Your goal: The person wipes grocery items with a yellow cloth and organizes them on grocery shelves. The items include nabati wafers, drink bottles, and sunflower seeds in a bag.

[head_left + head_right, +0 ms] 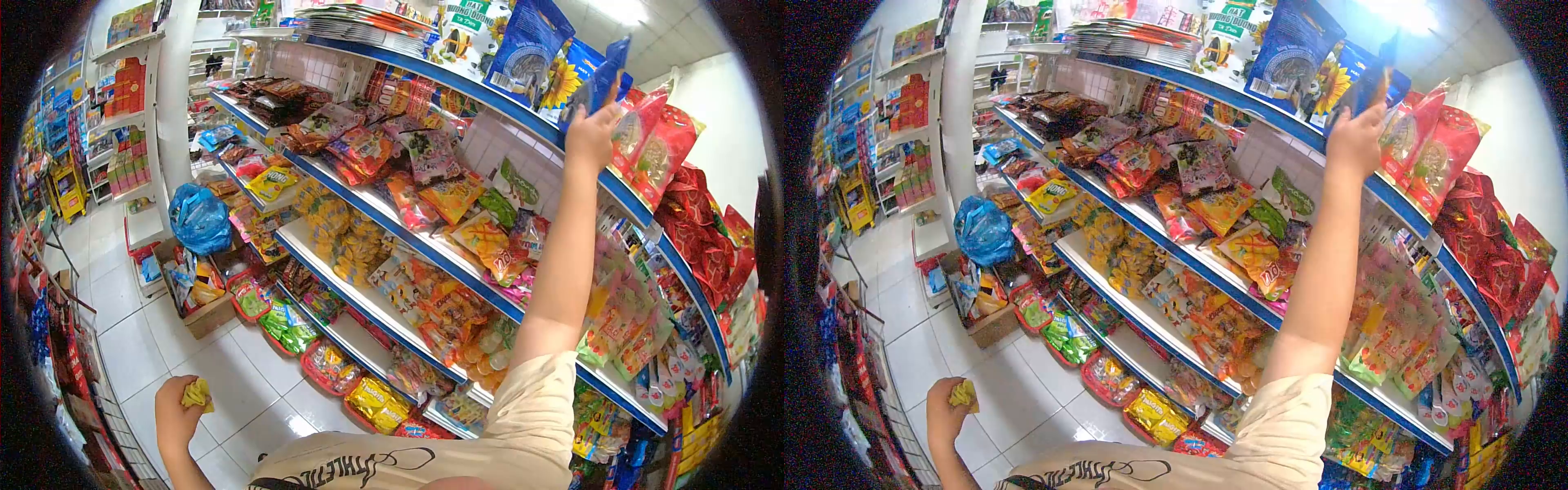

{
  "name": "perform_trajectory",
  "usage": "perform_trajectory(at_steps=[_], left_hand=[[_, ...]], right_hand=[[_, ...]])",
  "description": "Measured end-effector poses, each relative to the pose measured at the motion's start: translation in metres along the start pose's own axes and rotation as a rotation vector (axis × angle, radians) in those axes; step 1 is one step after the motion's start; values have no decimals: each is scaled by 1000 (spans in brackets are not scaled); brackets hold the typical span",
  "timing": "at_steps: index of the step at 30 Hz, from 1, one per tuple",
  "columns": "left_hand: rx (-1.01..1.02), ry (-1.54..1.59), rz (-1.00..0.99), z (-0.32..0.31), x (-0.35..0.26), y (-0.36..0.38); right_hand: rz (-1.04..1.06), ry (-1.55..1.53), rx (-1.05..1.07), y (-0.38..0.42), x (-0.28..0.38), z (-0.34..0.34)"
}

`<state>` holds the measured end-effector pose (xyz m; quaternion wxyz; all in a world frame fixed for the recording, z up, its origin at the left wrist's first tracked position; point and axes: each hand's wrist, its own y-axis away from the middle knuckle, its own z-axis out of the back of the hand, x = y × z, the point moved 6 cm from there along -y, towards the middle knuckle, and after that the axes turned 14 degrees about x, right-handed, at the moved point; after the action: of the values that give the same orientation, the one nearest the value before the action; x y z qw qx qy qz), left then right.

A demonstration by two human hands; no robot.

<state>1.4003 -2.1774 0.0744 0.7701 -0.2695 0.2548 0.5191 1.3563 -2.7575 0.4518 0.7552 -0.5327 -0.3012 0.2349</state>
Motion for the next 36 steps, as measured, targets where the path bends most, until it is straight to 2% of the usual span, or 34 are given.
perform_trajectory(at_steps=[2,5,8,9,11,14,15,16,18,21,22,25,29,31,35,36], left_hand=[[-21,13,2,0,5,2],[-21,-1,-15,-6,10,2],[21,25,-4,-10,14,0],[36,31,-5,-11,18,-1],[8,13,-17,-9,24,-2],[-17,53,10,-5,30,-2],[-24,79,26,-4,32,-2],[-21,64,24,-3,30,-2],[-15,34,22,-1,26,-2],[-6,9,33,-1,28,-3],[-16,35,35,-1,30,-3],[-29,66,17,-4,35,-4],[-6,82,24,-12,43,-6],[-4,109,-27,-12,45,-6],[-17,102,19,-8,45,-5],[-9,89,10,-7,51,-4]], right_hand=[[32,13,-4,0,11,-10],[2,-38,120,-2,27,-20],[91,-117,233,-14,32,-51],[158,-138,204,-12,38,-51],[150,-217,330,-17,37,-58],[166,-179,274,-27,23,-43],[135,-75,162,-31,11,-26],[134,130,-107,-32,-4,-12],[-19,353,-272,-24,-22,25],[-211,208,-135,-37,-68,19],[-181,222,-138,-37,-74,14],[-117,265,114,-43,-87,6],[56,255,-131,-36,-83,7],[126,182,-259,-24,-75,22],[318,49,-557,2,-51,57],[343,95,-552,9,-41,67]])
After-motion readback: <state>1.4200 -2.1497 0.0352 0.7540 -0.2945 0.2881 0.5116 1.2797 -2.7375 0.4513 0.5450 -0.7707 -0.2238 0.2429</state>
